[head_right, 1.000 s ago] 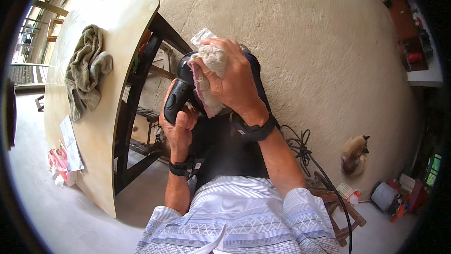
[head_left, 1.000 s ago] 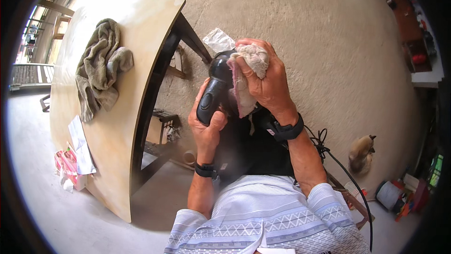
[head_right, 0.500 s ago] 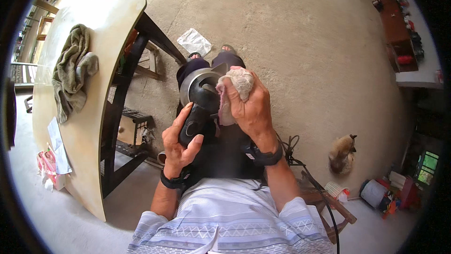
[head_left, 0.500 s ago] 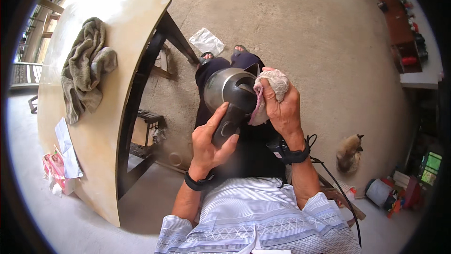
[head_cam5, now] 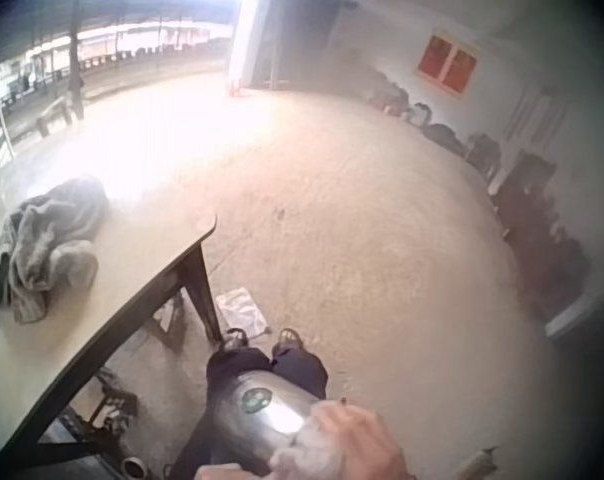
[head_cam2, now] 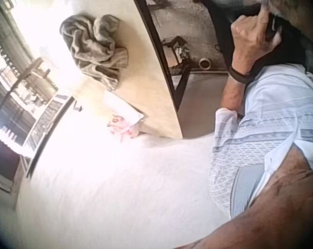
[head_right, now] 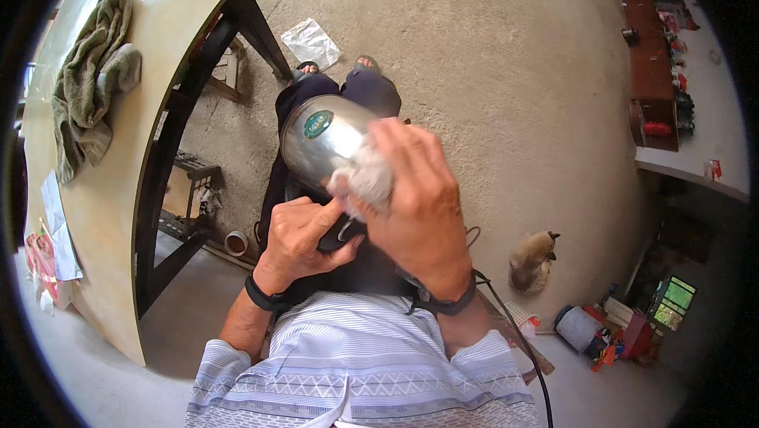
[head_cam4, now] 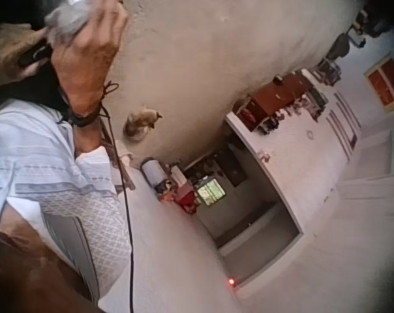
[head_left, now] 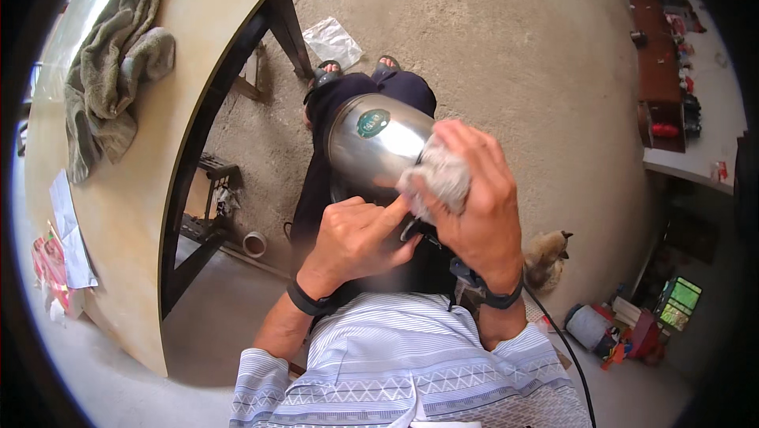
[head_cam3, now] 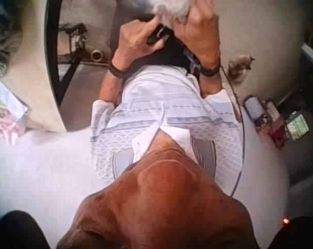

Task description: Wiping and cleaning the exterior surface of an electric kettle with a cloth.

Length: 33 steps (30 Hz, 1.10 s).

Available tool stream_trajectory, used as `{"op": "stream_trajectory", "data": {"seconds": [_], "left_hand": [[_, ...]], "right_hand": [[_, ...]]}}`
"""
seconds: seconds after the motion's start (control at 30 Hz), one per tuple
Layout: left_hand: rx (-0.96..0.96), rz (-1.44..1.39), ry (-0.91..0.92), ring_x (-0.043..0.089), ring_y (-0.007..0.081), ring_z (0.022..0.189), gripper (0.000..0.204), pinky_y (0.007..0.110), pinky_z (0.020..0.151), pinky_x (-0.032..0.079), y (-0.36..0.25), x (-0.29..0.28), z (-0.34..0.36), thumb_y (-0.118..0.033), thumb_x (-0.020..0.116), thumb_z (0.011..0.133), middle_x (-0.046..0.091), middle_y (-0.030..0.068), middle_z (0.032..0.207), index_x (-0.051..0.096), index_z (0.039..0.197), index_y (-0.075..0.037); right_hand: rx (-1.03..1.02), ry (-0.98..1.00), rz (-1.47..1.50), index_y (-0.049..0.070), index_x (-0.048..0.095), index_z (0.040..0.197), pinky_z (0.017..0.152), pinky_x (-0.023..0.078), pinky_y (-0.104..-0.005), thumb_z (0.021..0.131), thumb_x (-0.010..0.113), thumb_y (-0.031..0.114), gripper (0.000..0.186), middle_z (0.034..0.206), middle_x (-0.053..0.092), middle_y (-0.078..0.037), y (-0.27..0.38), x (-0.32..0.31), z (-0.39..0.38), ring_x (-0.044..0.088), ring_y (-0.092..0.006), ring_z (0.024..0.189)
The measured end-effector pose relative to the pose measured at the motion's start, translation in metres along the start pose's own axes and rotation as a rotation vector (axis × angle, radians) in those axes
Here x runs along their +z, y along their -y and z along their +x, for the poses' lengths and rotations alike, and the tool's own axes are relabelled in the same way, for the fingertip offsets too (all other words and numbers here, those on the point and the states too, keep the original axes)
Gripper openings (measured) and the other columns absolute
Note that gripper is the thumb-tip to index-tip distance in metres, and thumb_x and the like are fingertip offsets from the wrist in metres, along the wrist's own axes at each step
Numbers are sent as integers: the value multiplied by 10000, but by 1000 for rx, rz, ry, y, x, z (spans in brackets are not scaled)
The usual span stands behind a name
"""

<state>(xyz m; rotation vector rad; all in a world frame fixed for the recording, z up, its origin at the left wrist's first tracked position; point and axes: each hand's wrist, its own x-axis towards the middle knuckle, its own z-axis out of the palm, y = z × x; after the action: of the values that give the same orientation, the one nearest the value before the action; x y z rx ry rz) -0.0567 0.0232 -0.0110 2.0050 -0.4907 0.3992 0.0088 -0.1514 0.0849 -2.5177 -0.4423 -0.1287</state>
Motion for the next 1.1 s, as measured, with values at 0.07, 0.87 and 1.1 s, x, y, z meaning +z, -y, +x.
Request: {"op": "stream_trajectory", "data": {"seconds": [0.07, 0.87, 1.1], "left_hand": [[23, -14, 52, 577, 182, 515, 465, 321, 532, 472, 2, -1, 0, -186, 924, 685, 587, -2, 622, 737, 1095, -70], [26, -2, 6, 626, 206, 560, 762, 327, 583, 533, 4, 3, -4, -113, 908, 674, 802, 102, 1065, 686, 1395, -4], [-76, -11, -10, 672, 229, 593, 797, 336, 595, 538, 1, 3, 1, -157, 916, 725, 715, 79, 766, 613, 1441, 22]], "right_hand": [[-240, 111, 87, 3, 699, 1266, 1064, 520, -520, 861, 876, 254, 508, 1301, 694, -203, 1, -1, -3, 628, -414, 1275], [399, -290, 686, -22, 753, 1248, 925, 550, -332, 1137, 590, 349, 420, 1132, 776, -104, -71, 55, -36, 706, -187, 1036], [516, -349, 650, -48, 736, 1271, 965, 527, -356, 1159, 533, 326, 440, 1170, 771, -108, -47, 59, -63, 701, -193, 1082]]}}
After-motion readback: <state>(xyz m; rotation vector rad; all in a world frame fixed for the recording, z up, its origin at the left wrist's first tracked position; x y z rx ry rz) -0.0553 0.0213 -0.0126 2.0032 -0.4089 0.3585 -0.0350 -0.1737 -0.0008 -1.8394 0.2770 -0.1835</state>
